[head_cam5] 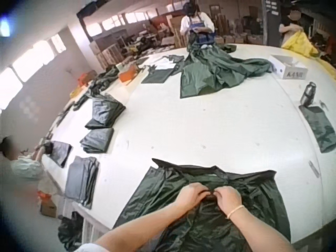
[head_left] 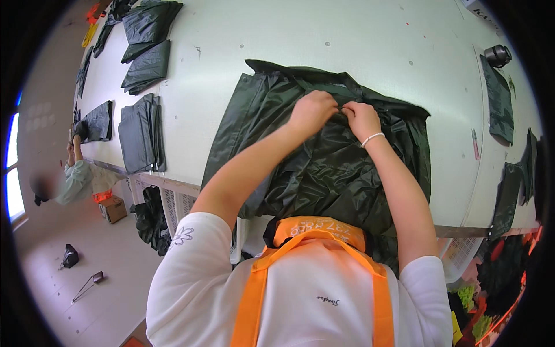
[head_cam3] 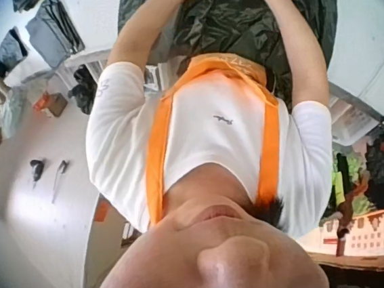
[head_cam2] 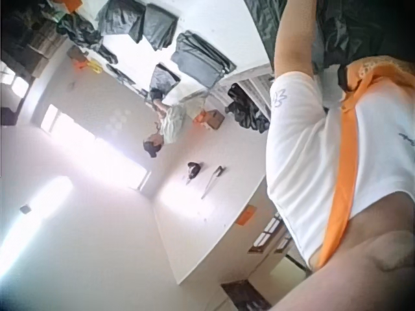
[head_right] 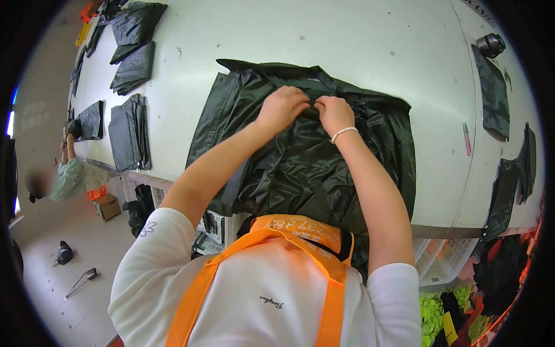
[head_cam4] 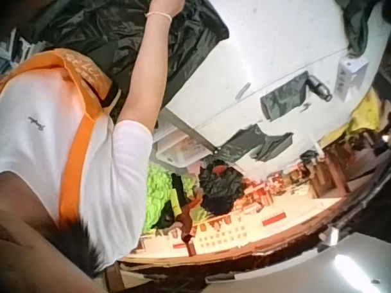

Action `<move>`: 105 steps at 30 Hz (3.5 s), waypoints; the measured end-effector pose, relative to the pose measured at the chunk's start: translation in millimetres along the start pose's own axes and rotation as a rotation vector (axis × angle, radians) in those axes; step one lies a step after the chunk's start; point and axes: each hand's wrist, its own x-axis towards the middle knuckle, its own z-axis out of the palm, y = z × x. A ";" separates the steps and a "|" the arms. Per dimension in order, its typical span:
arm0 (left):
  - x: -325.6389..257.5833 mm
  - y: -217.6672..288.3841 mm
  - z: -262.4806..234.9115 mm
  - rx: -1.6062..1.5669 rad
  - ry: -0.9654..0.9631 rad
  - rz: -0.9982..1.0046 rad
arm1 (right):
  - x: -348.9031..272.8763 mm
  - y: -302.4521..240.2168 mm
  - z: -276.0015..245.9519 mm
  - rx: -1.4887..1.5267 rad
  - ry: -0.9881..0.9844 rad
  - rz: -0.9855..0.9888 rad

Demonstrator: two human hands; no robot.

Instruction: The person folds a dark green jacket on a white table, aligns edges, folds sleeves inward, and stacks the folded jacket with others. The person then picks up another jacket, unfolds it, and begins folding it again.

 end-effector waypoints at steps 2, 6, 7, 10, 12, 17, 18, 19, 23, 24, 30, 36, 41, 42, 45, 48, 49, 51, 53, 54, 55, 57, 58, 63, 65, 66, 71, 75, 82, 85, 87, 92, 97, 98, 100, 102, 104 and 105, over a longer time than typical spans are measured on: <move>-5.3 20.6 -5.9 0.170 -0.088 0.148 | 9.4 -1.0 -3.9 0.084 -0.118 0.178; -10.7 0.9 2.4 0.024 -0.088 -0.038 | -7.5 -17.5 -4.2 -0.224 0.210 -0.335; -5.1 -7.7 2.9 -0.065 -0.051 -0.042 | -16.4 -22.2 -3.9 -0.238 0.140 -0.315; 23.0 -27.7 -7.2 -0.324 -0.282 -0.371 | -17.4 -17.5 -0.5 -0.249 0.203 -0.318; 45.5 -35.2 -13.6 -0.460 -0.303 -0.504 | -11.9 -7.1 2.8 -0.225 0.178 -0.303; 73.0 -37.9 6.6 0.102 -0.084 0.000 | -3.2 -4.1 -0.4 -0.242 0.112 -0.274; 80.6 -38.7 11.0 0.175 -0.055 0.041 | -0.1 -2.5 -2.0 -0.250 0.092 -0.267; 87.0 -41.6 12.3 0.155 -0.094 0.012 | 2.7 -0.9 -3.4 -0.258 0.072 -0.260; 99.1 -57.0 11.3 0.147 -0.168 0.001 | 20.5 -2.8 -12.9 -0.238 -0.014 -0.172; 101.2 -57.1 12.3 0.192 -0.143 0.055 | 27.6 -11.8 -20.4 -0.169 -0.092 0.016; 108.2 -48.9 -11.1 0.440 -0.121 0.301 | 58.4 17.5 -18.5 -0.276 0.139 -0.102; 107.9 -55.7 -42.6 0.416 -0.105 0.494 | 49.6 8.2 -44.8 -0.376 -0.053 -0.305; 92.8 -11.8 -31.3 0.571 -0.173 0.424 | 67.2 21.5 -50.9 -0.435 -0.189 -0.185; 86.9 -4.7 -18.0 0.502 -0.034 0.400 | 75.0 27.1 -49.0 -0.417 -0.191 -0.154; 66.5 5.8 21.2 0.243 -0.054 0.210 | 83.5 32.5 -44.6 -0.327 -0.158 -0.156; 59.9 15.8 35.2 0.226 -0.006 0.092 | 79.8 33.6 -45.0 -0.350 -0.158 -0.173; 57.1 17.4 39.3 0.232 0.013 0.062 | 76.1 33.0 -47.2 -0.336 -0.140 -0.170; 55.8 22.5 42.1 0.275 -0.005 0.077 | 66.6 33.1 -54.2 -0.306 -0.100 -0.154; 59.3 31.7 40.7 0.315 -0.037 0.077 | 70.6 39.7 -55.7 -0.267 -0.135 -0.161; 62.6 35.2 43.2 0.346 -0.069 0.049 | 71.8 39.5 -58.8 -0.258 -0.130 -0.194; 66.5 37.7 44.6 0.392 -0.097 0.035 | 70.6 38.6 -62.2 -0.248 -0.125 -0.226; 76.5 41.2 47.5 0.486 -0.150 0.009 | 66.2 28.7 -68.3 -0.404 -0.197 -0.112; 82.1 44.3 50.7 0.521 -0.195 -0.061 | 59.7 19.0 -69.3 -0.559 -0.210 -0.078; 103.9 45.2 80.3 0.539 -0.171 0.055 | 53.6 27.1 -70.8 -0.995 -0.191 -0.116; 100.8 34.8 87.0 0.163 -0.126 0.123 | 48.9 33.4 -75.9 -1.036 -0.151 -0.177; 93.6 31.3 86.1 0.134 -0.111 0.076 | 46.4 35.2 -77.4 -1.012 -0.121 -0.207; 96.8 49.9 72.9 0.255 -0.247 0.125 | 43.4 44.1 -87.0 -1.026 -0.151 -0.278; 102.3 52.4 88.1 0.174 -0.179 0.052 | 48.2 27.5 -102.7 -1.154 -0.291 -0.234; 114.1 73.0 104.0 0.357 -0.158 -0.113 | 41.7 54.1 -129.4 -0.832 -0.071 -0.540; 113.7 76.6 106.2 0.257 -0.102 -0.150 | 33.3 81.5 -143.7 -0.462 0.140 -0.201; 113.6 75.3 110.1 0.196 -0.070 -0.112 | 21.4 115.5 -132.4 -0.325 0.199 -0.064; 131.2 80.2 100.3 0.048 -0.189 -0.240 | 18.4 132.9 -109.0 -0.223 0.335 -0.130; 144.9 78.5 108.3 -0.125 -0.167 -0.442 | 21.2 124.3 -110.3 -0.131 0.373 -0.190; 145.0 79.4 111.5 -0.106 -0.138 -0.450 | 22.7 126.1 -110.2 -0.130 0.385 -0.223; 146.6 86.6 110.4 -0.068 -0.138 -0.457 | 23.7 132.4 -110.6 -0.126 0.373 -0.239; 147.8 87.3 111.4 -0.081 -0.123 -0.470 | 25.6 132.5 -111.4 -0.083 0.359 -0.258; 146.2 82.6 115.1 -0.146 -0.093 -0.486 | 26.1 124.8 -113.9 -0.002 0.346 -0.279; 145.9 82.3 115.3 -0.144 -0.101 -0.479 | 25.1 122.2 -114.8 0.051 0.333 -0.242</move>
